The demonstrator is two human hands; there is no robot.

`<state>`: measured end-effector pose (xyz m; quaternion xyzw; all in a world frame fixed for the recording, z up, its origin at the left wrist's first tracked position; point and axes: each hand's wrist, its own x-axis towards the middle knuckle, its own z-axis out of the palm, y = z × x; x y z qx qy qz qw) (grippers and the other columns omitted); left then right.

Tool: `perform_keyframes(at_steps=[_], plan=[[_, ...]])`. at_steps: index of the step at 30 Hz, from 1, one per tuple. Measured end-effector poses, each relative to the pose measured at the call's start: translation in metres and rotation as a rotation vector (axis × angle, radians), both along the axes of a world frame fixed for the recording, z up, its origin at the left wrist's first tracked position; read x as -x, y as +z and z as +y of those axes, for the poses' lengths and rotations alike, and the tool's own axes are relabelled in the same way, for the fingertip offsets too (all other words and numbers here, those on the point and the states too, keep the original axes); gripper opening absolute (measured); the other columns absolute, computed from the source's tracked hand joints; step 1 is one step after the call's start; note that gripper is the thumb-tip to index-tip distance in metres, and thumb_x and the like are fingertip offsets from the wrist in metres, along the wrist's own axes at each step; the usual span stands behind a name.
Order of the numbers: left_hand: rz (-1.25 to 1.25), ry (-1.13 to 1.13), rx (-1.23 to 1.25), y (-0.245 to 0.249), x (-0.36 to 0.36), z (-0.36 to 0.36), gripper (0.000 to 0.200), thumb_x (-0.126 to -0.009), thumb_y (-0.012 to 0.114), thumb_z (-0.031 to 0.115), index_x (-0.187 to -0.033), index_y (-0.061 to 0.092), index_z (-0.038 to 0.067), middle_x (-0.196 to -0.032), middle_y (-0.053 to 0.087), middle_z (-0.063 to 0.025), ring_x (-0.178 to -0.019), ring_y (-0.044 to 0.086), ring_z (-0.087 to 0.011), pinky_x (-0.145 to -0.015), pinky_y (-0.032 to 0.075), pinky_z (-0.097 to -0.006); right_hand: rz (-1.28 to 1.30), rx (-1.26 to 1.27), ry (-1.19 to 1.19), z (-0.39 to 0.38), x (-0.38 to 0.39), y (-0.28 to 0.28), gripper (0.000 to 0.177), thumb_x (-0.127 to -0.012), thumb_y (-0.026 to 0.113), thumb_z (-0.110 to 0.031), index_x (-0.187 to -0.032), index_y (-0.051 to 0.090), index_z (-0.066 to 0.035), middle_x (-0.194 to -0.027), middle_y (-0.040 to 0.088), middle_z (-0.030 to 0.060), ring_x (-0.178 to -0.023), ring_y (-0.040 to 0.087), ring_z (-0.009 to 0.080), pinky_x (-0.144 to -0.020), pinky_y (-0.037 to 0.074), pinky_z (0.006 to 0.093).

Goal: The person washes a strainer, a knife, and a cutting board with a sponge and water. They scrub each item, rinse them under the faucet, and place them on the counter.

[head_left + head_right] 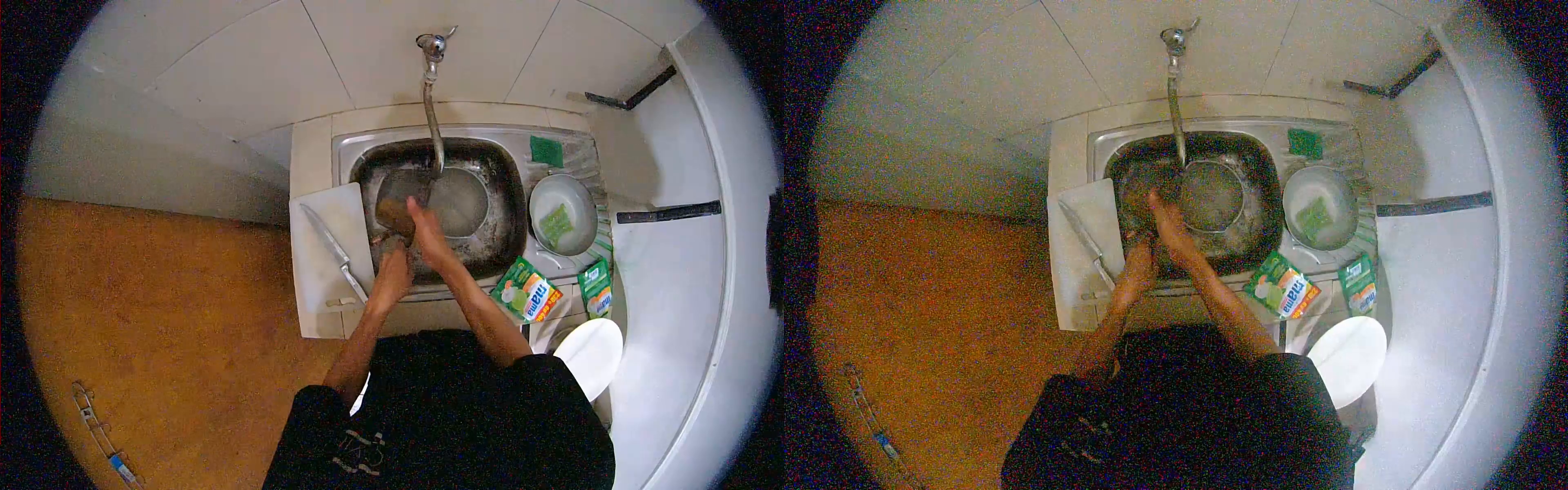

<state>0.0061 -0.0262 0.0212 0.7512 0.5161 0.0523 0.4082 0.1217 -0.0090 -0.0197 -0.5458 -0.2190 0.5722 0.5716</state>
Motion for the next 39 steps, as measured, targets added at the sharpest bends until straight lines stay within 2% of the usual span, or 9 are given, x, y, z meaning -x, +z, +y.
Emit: perform_keyframes(at_steps=[4, 9, 18, 21, 25, 27, 31, 36, 39], plan=[[-0.098, -0.076, -0.052, -0.031, 0.008, -0.004, 0.021, -0.081, 0.042, 0.010, -0.096, 0.041, -0.004, -0.080, 0.052, -0.0305, -0.081, 0.047, -0.0484, -0.070, 0.035, -0.0540, 0.137, 0.134, 0.035, -0.006, -0.001, -0.010, 0.056, -0.083, 0.042, -0.047, -0.111, 0.046, 0.002, -0.112, 0.051, 0.0119, -0.106, 0.046, 0.0223, -0.092, 0.033, 0.0337], [-0.022, -0.050, -0.003, 0.005, 0.002, -0.008, 0.019, -0.081, 0.042, 0.010, -0.092, 0.041, -0.004, -0.077, 0.051, -0.0317, -0.076, 0.049, -0.0481, -0.066, 0.035, -0.0545, 1.095, -0.219, 0.038, -0.003, -0.035, 0.043, 0.063, -0.084, 0.036, -0.051, -0.116, 0.042, 0.002, -0.118, 0.046, 0.0146, -0.110, 0.043, 0.0255, -0.096, 0.030, 0.0375], [-0.106, -0.076, 0.061, -0.021, 0.003, -0.006, 0.020, -0.080, 0.042, 0.009, -0.094, 0.040, -0.004, -0.073, 0.051, -0.0301, -0.072, 0.050, -0.0464, -0.063, 0.037, -0.0539, 0.643, -0.182, -0.016, -0.014, -0.015, 0.034, 0.058, -0.085, 0.035, -0.049, -0.121, 0.038, -0.002, -0.121, 0.045, 0.0108, -0.112, 0.041, 0.0233, -0.097, 0.028, 0.0371], [-0.091, -0.150, -0.256, -0.041, 0.006, -0.017, 0.021, -0.080, 0.043, 0.010, -0.095, 0.041, -0.004, -0.075, 0.051, -0.0300, -0.074, 0.049, -0.0459, -0.063, 0.036, -0.0541, 0.462, -0.083, 0.113, -0.017, -0.018, 0.024, 0.055, -0.081, 0.045, -0.048, -0.115, 0.044, -0.006, -0.113, 0.051, 0.0077, -0.106, 0.047, 0.0231, -0.094, 0.033, 0.0384], [-0.132, -0.098, -0.296, -0.038, 0.005, -0.018, 0.019, -0.081, 0.044, 0.012, -0.092, 0.043, -0.004, -0.074, 0.050, -0.0303, -0.074, 0.048, -0.0462, -0.064, 0.035, -0.0546, 0.535, -0.062, -0.023, -0.013, -0.021, 0.031, 0.055, -0.080, 0.046, -0.050, -0.111, 0.048, -0.005, -0.108, 0.054, 0.0088, -0.103, 0.049, 0.0229, -0.091, 0.036, 0.0374], [-0.056, -0.091, -0.276, -0.035, 0.008, -0.019, 0.019, -0.081, 0.044, 0.013, -0.090, 0.044, -0.004, -0.073, 0.050, -0.0305, -0.073, 0.048, -0.0467, -0.064, 0.035, -0.0548, 1.079, -0.138, -0.010, -0.005, -0.039, 0.035, 0.060, -0.078, 0.046, -0.053, -0.113, 0.045, -0.004, -0.109, 0.053, 0.0100, -0.101, 0.050, 0.0243, -0.091, 0.037, 0.0379], [-0.027, -0.058, -0.130, -0.017, 0.007, -0.014, 0.021, -0.083, 0.044, 0.016, -0.086, 0.045, -0.004, -0.071, 0.050, -0.0314, -0.070, 0.048, -0.0482, -0.062, 0.035, -0.0552, 1.067, -0.181, 0.024, -0.002, -0.036, 0.068, 0.061, -0.079, 0.045, -0.053, -0.114, 0.044, -0.004, -0.111, 0.052, 0.0108, -0.101, 0.050, 0.0251, -0.090, 0.037, 0.0376], [-0.130, -0.035, -0.107, 0.007, -0.001, -0.015, 0.022, -0.085, 0.042, 0.018, -0.087, 0.045, -0.004, -0.073, 0.050, -0.0327, -0.073, 0.049, -0.0486, -0.063, 0.036, -0.0547, 0.392, -0.119, 0.053, -0.018, -0.012, -0.007, 0.062, -0.080, 0.043, -0.053, -0.116, 0.043, -0.003, -0.112, 0.051, 0.0107, -0.103, 0.049, 0.0249, -0.089, 0.037, 0.0384], [-0.033, -0.154, -0.138, -0.029, 0.005, -0.025, 0.023, -0.085, 0.042, 0.018, -0.089, 0.046, -0.004, -0.074, 0.051, -0.0324, -0.074, 0.049, -0.0490, -0.064, 0.037, -0.0544, 0.395, -0.140, 0.143, -0.029, -0.019, 0.044, 0.066, -0.082, 0.033, -0.056, -0.123, 0.036, -0.004, -0.122, 0.043, 0.0130, -0.114, 0.040, 0.0264, -0.097, 0.028, 0.0386]])
